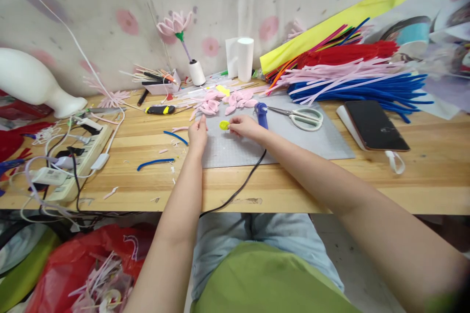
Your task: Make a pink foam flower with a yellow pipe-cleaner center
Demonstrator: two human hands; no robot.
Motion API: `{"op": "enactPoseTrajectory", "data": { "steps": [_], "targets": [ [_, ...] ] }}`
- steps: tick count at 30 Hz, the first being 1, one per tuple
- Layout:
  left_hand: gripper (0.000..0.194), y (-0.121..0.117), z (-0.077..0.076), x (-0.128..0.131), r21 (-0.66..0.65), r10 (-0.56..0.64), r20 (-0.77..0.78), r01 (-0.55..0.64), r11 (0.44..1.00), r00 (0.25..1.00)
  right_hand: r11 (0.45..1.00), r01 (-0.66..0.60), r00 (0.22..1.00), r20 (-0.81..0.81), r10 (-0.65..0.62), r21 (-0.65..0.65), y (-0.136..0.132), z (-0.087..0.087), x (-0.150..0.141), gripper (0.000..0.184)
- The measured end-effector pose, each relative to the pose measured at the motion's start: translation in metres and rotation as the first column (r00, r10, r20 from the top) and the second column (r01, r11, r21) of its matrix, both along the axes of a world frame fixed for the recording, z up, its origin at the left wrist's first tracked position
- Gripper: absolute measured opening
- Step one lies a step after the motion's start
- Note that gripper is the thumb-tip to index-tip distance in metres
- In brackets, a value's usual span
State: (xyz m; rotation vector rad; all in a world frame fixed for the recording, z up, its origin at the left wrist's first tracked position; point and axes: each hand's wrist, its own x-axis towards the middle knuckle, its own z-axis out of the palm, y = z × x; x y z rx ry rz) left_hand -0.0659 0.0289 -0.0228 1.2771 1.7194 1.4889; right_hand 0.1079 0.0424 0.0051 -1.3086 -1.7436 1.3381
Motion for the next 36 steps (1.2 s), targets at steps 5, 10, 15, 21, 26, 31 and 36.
{"op": "enactPoseTrajectory", "data": {
  "steps": [5,10,15,21,26,31,36],
  "targets": [
    [0.041,-0.004,-0.001,0.004,0.081,-0.065,-0.067,0.071,0.994,0.996,0.998,-0.001,0.995,0.099,-0.006,0.068,0.001,-0.014,-0.002,0.015],
    [0.021,-0.009,0.003,0.015,0.042,-0.238,-0.108,0.243,0.969,0.965,0.988,-0.072,0.995,0.073,0.063,0.136,-0.009,-0.012,0.004,0.011],
    [0.01,-0.014,0.007,0.02,-0.047,-0.385,-0.084,0.382,0.923,0.919,0.978,-0.14,0.988,0.091,0.127,0.156,-0.013,-0.01,0.008,0.012],
    [0.014,-0.018,0.013,0.022,-0.082,-0.401,-0.055,0.396,0.915,0.915,0.967,-0.176,0.984,0.075,0.164,0.185,-0.012,-0.01,0.01,0.013],
    [0.014,-0.018,0.013,0.025,-0.111,-0.323,0.021,0.323,0.94,0.946,0.971,-0.144,0.989,0.058,0.135,0.189,-0.012,-0.013,0.008,0.013],
    [0.014,-0.017,0.007,0.031,-0.097,-0.208,0.13,0.221,0.97,0.97,0.983,-0.094,0.994,-0.038,0.101,0.159,-0.011,-0.015,0.006,0.018],
    [0.019,-0.018,0.012,0.035,-0.114,-0.192,0.209,0.218,0.969,0.959,0.982,-0.043,0.993,-0.097,0.062,0.186,-0.008,-0.02,0.005,0.024]
  ]
}}
